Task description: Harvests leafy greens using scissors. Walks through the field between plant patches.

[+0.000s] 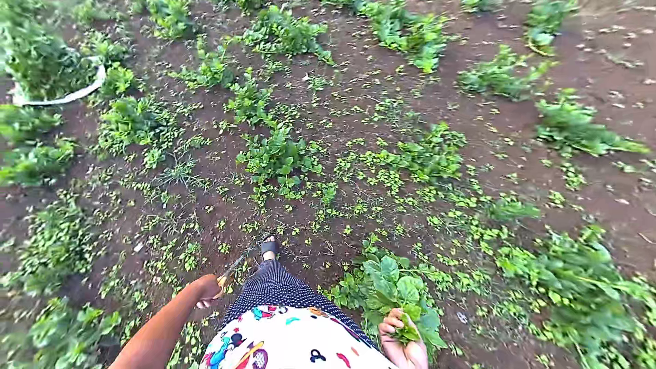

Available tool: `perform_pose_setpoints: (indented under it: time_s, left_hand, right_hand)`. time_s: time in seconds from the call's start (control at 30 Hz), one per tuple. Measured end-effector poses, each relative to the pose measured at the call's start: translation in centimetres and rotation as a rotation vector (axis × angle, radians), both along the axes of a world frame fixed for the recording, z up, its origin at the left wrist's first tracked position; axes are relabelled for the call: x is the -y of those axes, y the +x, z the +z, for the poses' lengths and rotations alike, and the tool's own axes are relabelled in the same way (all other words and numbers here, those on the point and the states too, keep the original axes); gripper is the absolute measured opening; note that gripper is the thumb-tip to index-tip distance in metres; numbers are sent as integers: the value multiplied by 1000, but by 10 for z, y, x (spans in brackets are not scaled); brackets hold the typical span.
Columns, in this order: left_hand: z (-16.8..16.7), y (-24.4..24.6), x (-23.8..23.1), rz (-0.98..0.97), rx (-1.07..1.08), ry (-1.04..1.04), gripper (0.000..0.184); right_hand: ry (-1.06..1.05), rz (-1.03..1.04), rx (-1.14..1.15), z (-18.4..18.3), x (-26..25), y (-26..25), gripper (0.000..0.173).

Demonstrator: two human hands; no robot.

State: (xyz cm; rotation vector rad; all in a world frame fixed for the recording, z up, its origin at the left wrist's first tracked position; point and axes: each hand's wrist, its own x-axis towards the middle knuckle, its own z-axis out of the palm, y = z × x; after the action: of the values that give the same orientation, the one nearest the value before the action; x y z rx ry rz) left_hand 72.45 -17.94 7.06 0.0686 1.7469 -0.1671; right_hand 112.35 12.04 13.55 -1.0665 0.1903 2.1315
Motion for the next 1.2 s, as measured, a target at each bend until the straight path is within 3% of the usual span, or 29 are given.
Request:
perform_pose_setpoints:
  time_s: [0.17, 0.4, 0.6, 0.73, 0.93, 1.2]
  left_hand:
    - [0, -59, 4, 97, 3, -54, 39]
    - [-8, -154, 7, 367, -14, 85, 39]
    - [6, -209, 37, 203, -74, 9, 42]
    - [8, -233, 43, 237, -61, 11, 42]
    - [2, -275, 15, 255, -35, 62, 38]
    - [10, -358, -36, 281, -96, 54, 33]
  right_hand:
    - [80, 100, 30, -1, -37, -72, 53]
    - [102, 186, 145, -13, -77, -198, 51]
    - [124, 111, 148, -28, -104, -303, 50]
    - [108, 146, 182, -27, -120, -351, 50]
    - [57, 269, 278, -28, -138, -403, 50]
    - [-31, 212, 368, -53, -166, -465, 41]
